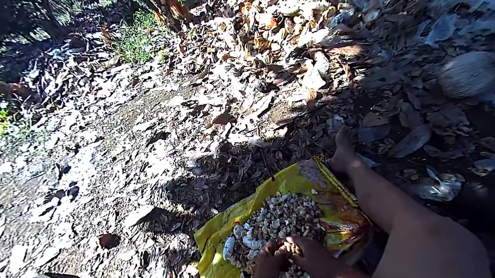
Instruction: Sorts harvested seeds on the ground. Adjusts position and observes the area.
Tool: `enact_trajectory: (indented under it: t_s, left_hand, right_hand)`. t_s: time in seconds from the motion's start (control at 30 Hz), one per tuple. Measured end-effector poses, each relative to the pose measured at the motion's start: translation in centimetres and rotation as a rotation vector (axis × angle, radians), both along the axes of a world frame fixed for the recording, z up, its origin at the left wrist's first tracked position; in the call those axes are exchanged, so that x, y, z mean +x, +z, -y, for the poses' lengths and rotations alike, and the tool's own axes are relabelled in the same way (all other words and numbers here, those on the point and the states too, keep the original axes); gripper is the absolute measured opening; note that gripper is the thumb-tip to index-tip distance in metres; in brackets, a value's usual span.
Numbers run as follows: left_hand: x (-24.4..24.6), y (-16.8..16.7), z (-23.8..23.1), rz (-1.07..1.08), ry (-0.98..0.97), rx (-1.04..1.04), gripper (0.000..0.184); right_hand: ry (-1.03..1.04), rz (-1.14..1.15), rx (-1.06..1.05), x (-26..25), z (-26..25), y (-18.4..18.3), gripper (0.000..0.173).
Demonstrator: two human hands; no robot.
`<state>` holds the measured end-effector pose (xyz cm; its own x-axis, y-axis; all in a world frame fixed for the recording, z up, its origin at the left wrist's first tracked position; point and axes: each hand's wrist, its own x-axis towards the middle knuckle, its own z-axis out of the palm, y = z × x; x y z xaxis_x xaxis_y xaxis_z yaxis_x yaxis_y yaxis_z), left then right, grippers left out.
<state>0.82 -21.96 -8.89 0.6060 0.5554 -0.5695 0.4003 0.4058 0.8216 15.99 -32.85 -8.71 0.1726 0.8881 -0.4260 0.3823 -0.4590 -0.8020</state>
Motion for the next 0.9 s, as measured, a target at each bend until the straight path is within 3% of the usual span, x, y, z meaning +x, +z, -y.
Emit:
enact_trajectory:
  t_s: [0.23,0.37,0.5,0.63,0.73,0.9]
  left_hand:
    - [0.3,-0.8,0.6,-0.198,-0.263,0.275,0.025]
    - [0.4,-0.4,0.6,-0.264,-0.325,0.242,0.025]
    - [0.3,0.2,1.2,-0.227,-0.277,0.093,0.030]
    - [0.2,-0.1,1.7,-0.152,-0.203,-0.017,0.033]
    - [0.2,-0.6,1.4,-0.111,-0.148,0.031,0.026]
    - [0.2,-0.2,0.9,-0.110,-0.195,0.192,0.018]
  right_hand:
    - [0.070,0.079,-0.045,-0.6,0.2,-0.6,0.051]
    - [0.172,0.188,-0.156,-1.1,0.1,0.1,0.050]
    - [0.208,0.273,-0.233,-1.6,0.0,1.4,0.038]
    - [0.222,0.248,-0.177,-0.9,0.3,1.4,0.039]
    - [0.181,0.234,-0.037,-0.8,0.6,0.4,0.047]
    - [0.109,0.169,0.088,-0.4,0.8,0.0,0.041]
